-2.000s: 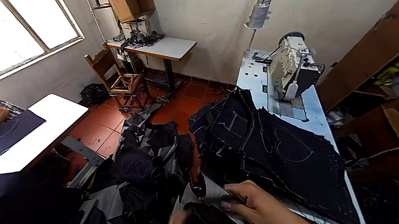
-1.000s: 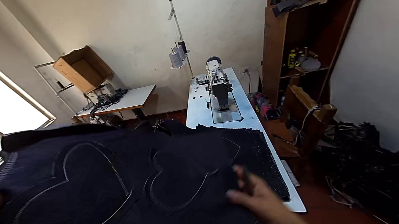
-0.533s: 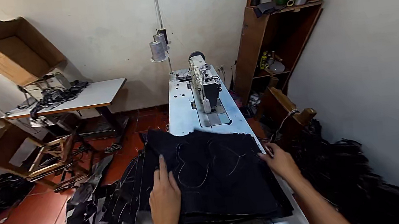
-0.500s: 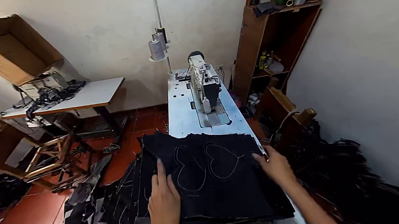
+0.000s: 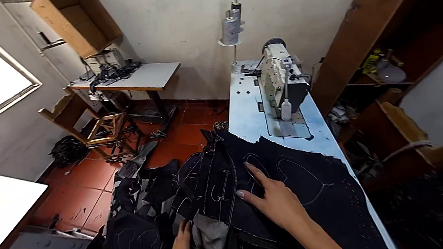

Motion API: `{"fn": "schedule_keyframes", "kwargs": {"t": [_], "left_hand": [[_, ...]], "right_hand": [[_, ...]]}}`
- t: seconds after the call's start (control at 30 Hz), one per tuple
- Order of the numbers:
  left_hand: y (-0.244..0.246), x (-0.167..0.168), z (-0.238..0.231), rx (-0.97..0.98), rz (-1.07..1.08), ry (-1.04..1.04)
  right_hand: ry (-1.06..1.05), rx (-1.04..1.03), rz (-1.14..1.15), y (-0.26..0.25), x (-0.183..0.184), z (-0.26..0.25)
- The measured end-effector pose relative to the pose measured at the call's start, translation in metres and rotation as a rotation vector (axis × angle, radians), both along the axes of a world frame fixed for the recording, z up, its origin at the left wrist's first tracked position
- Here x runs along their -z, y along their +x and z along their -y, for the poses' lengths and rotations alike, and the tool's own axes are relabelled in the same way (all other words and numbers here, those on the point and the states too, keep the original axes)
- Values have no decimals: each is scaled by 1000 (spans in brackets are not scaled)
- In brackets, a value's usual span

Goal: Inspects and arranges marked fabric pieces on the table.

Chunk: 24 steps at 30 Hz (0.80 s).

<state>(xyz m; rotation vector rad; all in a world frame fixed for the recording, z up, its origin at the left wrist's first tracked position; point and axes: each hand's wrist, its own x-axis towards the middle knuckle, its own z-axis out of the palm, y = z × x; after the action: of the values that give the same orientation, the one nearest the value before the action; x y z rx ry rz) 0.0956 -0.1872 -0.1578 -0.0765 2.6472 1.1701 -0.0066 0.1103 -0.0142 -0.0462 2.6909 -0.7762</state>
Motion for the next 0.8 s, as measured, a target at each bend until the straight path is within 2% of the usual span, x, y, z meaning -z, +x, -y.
{"fn": "schedule_keyframes", "kwargs": {"t": [0.07,0.1,0.13,0.2,0.23,0.33,0.4,0.47,0.5,0.53,0.63,0.8], "left_hand": [[2,46,-1,-29,0,365],[3,49,-6,-78,-43,497],[7,44,-12,-146,-83,540],[23,13,-20,-255,-154,451],[31,-6,-21,-226,-207,387],[58,-55,-29,17,-493,292],[68,-77,-38,124,-632,261],[69,-91,-47,158,-707,199],[68,-95,-50,169,-732,180],[67,-97,-53,175,-751,160],[71,-106,-60,173,-775,72],[88,-121,-68,155,-821,37]], "right_hand": [[29,-11,1,-5,-4,1],[37,-10,4,-5,-6,1],[44,-8,12,-3,-8,1],[57,-6,13,-1,-12,0],[62,-8,0,-2,-14,0],[51,-17,-89,3,-19,-2],[21,-39,-330,22,-18,-5],[1,-115,-577,45,-21,-6],[2,-173,-601,58,-26,-5],[44,-224,-579,72,-31,-2],[248,-308,-292,102,-41,12],[299,-389,-602,105,-3,24]]}}
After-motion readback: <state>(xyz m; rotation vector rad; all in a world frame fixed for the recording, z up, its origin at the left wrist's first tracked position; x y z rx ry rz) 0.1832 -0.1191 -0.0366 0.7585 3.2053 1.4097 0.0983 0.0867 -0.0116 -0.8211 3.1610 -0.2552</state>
